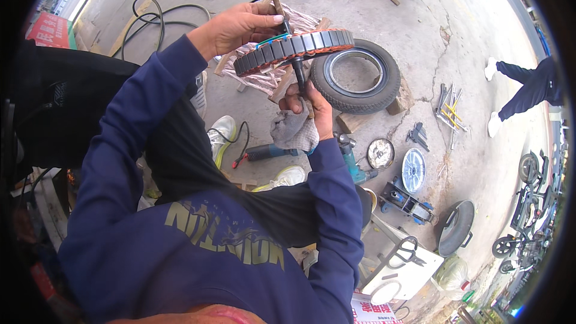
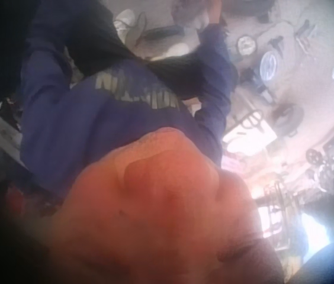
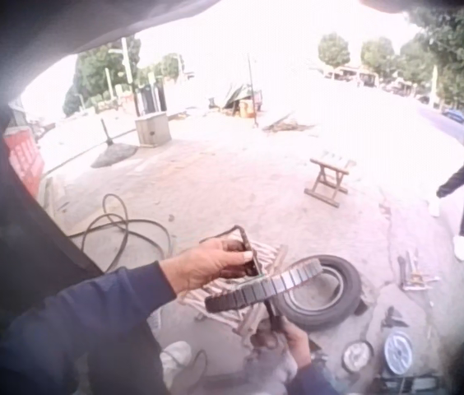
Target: The person removes a grinding disc from an angle grinder and replaces it with a new one. They then use the angle grinder to grind the copper windings on a motor stator, followed by manual cleaning of the windings with a cloth.
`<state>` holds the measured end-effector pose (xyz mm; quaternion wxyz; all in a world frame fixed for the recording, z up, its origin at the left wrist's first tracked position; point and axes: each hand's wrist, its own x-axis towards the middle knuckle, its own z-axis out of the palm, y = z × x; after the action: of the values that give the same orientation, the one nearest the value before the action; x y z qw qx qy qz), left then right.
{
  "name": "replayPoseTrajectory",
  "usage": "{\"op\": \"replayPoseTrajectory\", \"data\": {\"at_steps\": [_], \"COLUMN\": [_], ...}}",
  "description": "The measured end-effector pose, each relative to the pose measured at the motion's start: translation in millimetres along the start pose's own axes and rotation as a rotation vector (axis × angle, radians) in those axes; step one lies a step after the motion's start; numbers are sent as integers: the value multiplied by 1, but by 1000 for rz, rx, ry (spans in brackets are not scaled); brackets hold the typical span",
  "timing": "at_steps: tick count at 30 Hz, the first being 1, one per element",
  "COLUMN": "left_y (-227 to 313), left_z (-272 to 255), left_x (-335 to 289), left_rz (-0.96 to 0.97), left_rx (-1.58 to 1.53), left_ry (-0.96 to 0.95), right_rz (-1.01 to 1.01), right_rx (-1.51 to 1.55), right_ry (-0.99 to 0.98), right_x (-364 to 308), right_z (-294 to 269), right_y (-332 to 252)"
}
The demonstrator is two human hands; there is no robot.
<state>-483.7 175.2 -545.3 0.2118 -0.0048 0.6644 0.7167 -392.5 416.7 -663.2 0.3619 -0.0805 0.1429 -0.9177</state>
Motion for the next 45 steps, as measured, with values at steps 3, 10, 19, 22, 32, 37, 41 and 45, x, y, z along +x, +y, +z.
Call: {"op": "replayPoseTrajectory", "data": {"at_steps": [3, 10, 19, 22, 32, 37, 41, 45], "left_y": [-13, -13, -4, -7, -6, -7, -5, 1], "left_z": [-7, -1, -9, -14, -24, -32, -33, -25], "left_x": [4, 3, -1, 1, -8, -10, -14, -12], "left_rz": [41, 99, 97, 93, 42, 41, 68, 86], "left_rx": [23, 31, 3, 22, 69, 58, 90, 173], "left_ry": [59, 174, 140, 126, 138, 146, 182, 248], "right_rz": [38, -392, -355, -277, 39, 132, 125, 191], "right_rx": [-261, -1142, -1052, -918, -260, -87, -58, 129], "right_ry": [176, 502, 448, 401, 313, 257, 265, 90], "right_x": [2, 12, 17, 20, 30, 34, 39, 40], "right_z": [10, 27, 36, 31, 13, 6, 5, -15], "right_y": [-3, 7, -1, 1, 20, 27, 36, 38]}}
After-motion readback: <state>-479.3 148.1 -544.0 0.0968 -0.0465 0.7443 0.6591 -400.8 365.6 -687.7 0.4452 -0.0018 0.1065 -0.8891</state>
